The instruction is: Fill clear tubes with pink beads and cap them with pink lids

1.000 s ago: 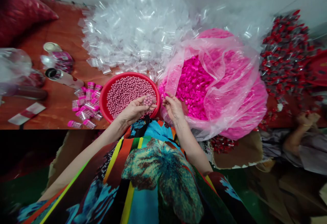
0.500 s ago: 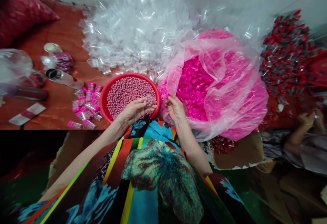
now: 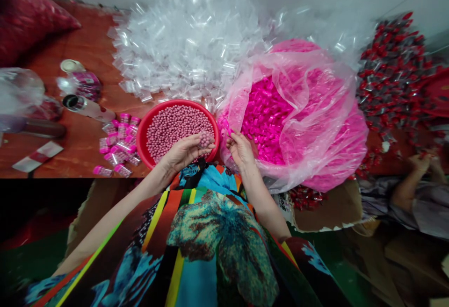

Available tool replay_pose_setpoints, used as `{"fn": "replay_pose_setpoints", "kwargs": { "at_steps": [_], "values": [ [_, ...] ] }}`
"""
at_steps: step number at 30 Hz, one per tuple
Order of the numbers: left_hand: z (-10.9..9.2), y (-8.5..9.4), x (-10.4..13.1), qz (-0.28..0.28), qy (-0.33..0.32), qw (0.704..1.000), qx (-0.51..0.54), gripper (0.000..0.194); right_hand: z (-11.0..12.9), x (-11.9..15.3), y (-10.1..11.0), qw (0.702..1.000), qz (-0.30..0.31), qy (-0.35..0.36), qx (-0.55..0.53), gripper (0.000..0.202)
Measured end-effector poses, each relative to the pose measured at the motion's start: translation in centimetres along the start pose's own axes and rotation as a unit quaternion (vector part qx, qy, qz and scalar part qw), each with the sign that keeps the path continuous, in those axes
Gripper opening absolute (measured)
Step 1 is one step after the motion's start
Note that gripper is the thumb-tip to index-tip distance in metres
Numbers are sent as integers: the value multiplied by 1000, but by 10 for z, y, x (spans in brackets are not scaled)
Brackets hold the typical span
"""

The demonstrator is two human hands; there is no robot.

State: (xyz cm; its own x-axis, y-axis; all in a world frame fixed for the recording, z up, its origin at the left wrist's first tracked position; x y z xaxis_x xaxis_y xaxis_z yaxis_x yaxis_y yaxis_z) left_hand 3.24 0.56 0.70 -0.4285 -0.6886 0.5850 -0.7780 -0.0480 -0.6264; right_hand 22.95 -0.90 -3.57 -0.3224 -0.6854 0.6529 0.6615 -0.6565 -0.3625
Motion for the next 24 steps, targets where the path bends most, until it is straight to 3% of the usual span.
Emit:
{"fn": "replay_pose_setpoints", "kwargs": {
  "at_steps": [6, 11, 18, 24],
  "values": [
    [6, 4, 0, -16, -12, 1000, -15, 32, -6, -6, 6, 999, 27, 14, 41, 20],
    [8, 6, -1, -42, -12, 999, -20, 34, -8, -6, 6, 999, 15, 3, 33, 17],
    [4, 1, 0, -32, -3, 999, -17, 22, -3, 2, 1, 999, 13, -42, -10, 17],
    [2, 0, 1, -65, 14, 998, -22, 12, -5, 2, 4, 999, 2, -41, -26, 17]
  ]
}}
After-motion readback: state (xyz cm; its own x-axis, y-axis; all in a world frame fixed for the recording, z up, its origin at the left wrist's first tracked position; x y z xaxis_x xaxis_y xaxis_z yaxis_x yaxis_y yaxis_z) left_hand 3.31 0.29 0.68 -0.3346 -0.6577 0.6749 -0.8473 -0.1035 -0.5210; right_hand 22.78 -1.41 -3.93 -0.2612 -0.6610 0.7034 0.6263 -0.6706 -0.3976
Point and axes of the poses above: each hand's wrist, its own x-axis away from the middle knuckle, its own y-axis out of the back of the hand, z = x × y, the point moved 3 cm from there along -x, towards the middle knuckle, and after that the axes turned 6 degrees about -z, right-handed, at the moved point
